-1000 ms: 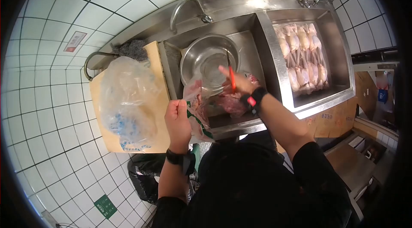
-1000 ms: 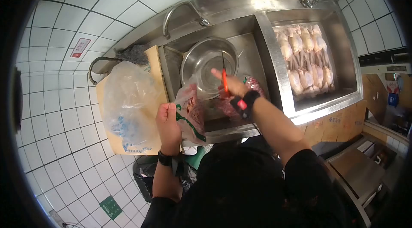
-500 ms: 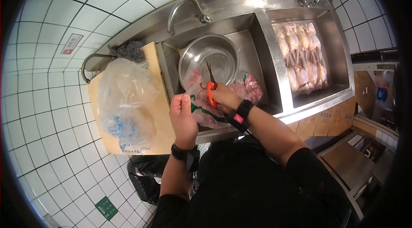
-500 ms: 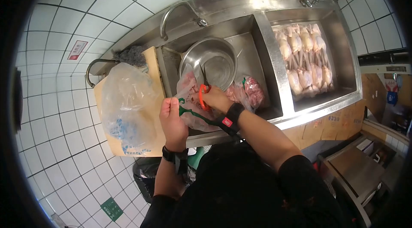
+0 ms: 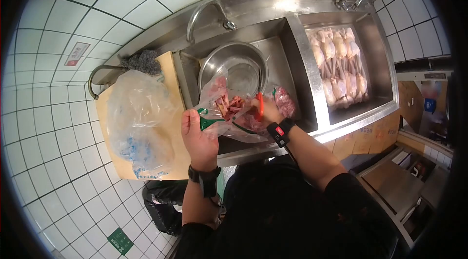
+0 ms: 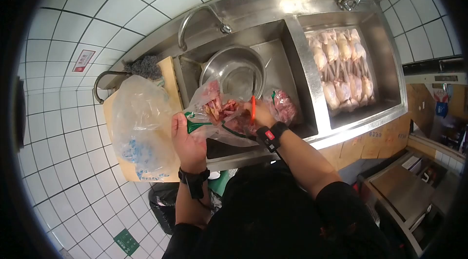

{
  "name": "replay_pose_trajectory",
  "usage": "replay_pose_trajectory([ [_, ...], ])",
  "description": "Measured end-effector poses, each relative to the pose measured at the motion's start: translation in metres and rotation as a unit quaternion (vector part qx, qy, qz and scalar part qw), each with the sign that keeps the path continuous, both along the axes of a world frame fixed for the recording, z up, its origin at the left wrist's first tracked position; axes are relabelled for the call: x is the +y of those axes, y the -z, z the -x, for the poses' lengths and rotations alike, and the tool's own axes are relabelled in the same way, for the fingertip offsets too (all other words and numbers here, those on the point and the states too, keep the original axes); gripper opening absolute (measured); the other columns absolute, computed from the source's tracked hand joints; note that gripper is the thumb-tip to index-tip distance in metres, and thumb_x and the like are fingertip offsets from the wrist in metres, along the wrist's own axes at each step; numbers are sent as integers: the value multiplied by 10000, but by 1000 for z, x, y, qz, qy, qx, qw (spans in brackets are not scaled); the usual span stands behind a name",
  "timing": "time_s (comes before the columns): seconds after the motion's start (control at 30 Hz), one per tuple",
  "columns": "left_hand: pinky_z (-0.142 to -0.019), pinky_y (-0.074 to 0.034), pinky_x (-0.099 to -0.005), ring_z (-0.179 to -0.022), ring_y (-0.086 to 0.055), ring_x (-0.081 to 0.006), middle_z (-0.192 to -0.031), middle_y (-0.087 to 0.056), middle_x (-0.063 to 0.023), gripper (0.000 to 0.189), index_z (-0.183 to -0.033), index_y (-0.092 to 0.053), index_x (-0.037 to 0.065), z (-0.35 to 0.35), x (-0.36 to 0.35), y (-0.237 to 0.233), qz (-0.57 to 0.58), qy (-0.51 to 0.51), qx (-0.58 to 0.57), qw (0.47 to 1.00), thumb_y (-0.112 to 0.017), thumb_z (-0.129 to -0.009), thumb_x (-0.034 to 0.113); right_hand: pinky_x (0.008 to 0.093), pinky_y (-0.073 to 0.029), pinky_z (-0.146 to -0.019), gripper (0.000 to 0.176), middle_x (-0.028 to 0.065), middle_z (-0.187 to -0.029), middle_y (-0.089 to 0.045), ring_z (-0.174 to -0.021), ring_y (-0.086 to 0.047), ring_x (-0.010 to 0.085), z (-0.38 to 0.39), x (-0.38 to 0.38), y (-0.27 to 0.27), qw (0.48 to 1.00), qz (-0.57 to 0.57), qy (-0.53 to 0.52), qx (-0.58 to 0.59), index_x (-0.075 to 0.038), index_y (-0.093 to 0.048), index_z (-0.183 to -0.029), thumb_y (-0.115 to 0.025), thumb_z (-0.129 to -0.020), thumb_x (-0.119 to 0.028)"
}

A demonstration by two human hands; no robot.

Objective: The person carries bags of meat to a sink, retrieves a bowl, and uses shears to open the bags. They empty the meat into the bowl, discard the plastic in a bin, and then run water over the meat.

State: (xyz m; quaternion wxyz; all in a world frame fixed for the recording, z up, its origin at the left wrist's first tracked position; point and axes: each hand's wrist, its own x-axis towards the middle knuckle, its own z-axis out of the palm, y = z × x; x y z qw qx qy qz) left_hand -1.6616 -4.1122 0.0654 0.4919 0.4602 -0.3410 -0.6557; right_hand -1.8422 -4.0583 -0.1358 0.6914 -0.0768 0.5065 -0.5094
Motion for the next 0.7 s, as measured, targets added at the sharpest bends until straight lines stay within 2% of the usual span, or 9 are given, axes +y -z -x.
replay_pose_trajectory([
  [0.07,-735,-536,-286,-881,-625,-117,-969,-621,-21,203,-1047,-564,70,14,-1,-14,-18,-6,30,999,-509,-1103,257,418,-592,-810,552,177,-1062,-686,-961,-699,267,0,-3,-27,990,-69,119,-24,61,-595,-1170,-758,-928,-408],
  [0.17,-780,-539,-315,-935,-626,-136,-1018,-622,-19,215,-1073,-574,67,22,-6,-27,-65,-19,89,994,-506,-1104,269,452,-573,-921,638,183,-1195,-666,-1065,-683,291,12,5,20,999,-21,39,12,19,-569,-1258,-697,-953,-526],
  [0.23,-802,-538,-329,-959,-626,-147,-1046,-623,-19,219,-1091,-581,65,32,-7,-42,-92,-23,119,988,-505,-1104,270,463,-565,-942,604,149,-1241,-672,-1091,-686,301,1,16,21,991,-58,74,-93,-41,-545,-1346,-652,-985,-513],
  [0.3,-821,-538,-346,-972,-626,-161,-1093,-630,-26,219,-1130,-595,62,44,-5,-66,-152,-55,40,986,-509,-1101,261,476,-574,-927,535,106,-1252,-677,-1107,-689,295,-12,23,25,943,34,95,-316,-87,-563,-1344,-640,-997,-488],
  [0.33,-691,-527,-303,-873,-628,-145,-1084,-647,-44,203,-1130,-600,68,43,2,-54,-35,-30,-87,995,-518,-1094,250,376,-547,-981,431,65,-1261,-665,-1116,-656,239,-16,23,24,990,116,5,-81,-86,-581,-1309,-664,-996,-369],
  [0.37,-691,-527,-303,-873,-628,-145,-1084,-647,-44,203,-1130,-600,68,36,-4,-40,-35,-27,-89,995,-518,-1094,250,376,-547,-981,431,65,-1261,-665,-1116,-656,239,-19,17,19,990,115,7,-82,-86,-581,-1309,-664,-996,-369],
  [0.43,-585,-468,-238,-690,-562,-137,-1032,-668,-92,204,-1191,-574,38,14,-19,-23,-176,43,339,923,-592,-1054,187,413,-525,-1017,441,81,-1316,-631,-1184,-626,243,-24,5,8,961,151,58,-224,-90,-574,-1333,-684,-982,-333],
  [0.57,-480,-370,-230,-577,-449,-120,-910,-657,-78,186,-1149,-576,34,35,-33,-45,-196,-38,258,945,-602,-1049,189,483,-482,-1092,566,92,-1413,-599,-1275,-601,291,7,10,-42,938,130,37,-318,-93,-479,-1469,-592,-1031,-432],
  [0.7,-488,-389,-254,-584,-477,-130,-800,-605,-40,171,-1010,-571,39,24,-59,-12,-223,-54,259,938,-542,-1077,193,461,-515,-1028,542,106,-1361,-596,-1213,-620,264,29,31,-61,909,102,60,-398,-87,-479,-1447,-675,-994,-313],
])
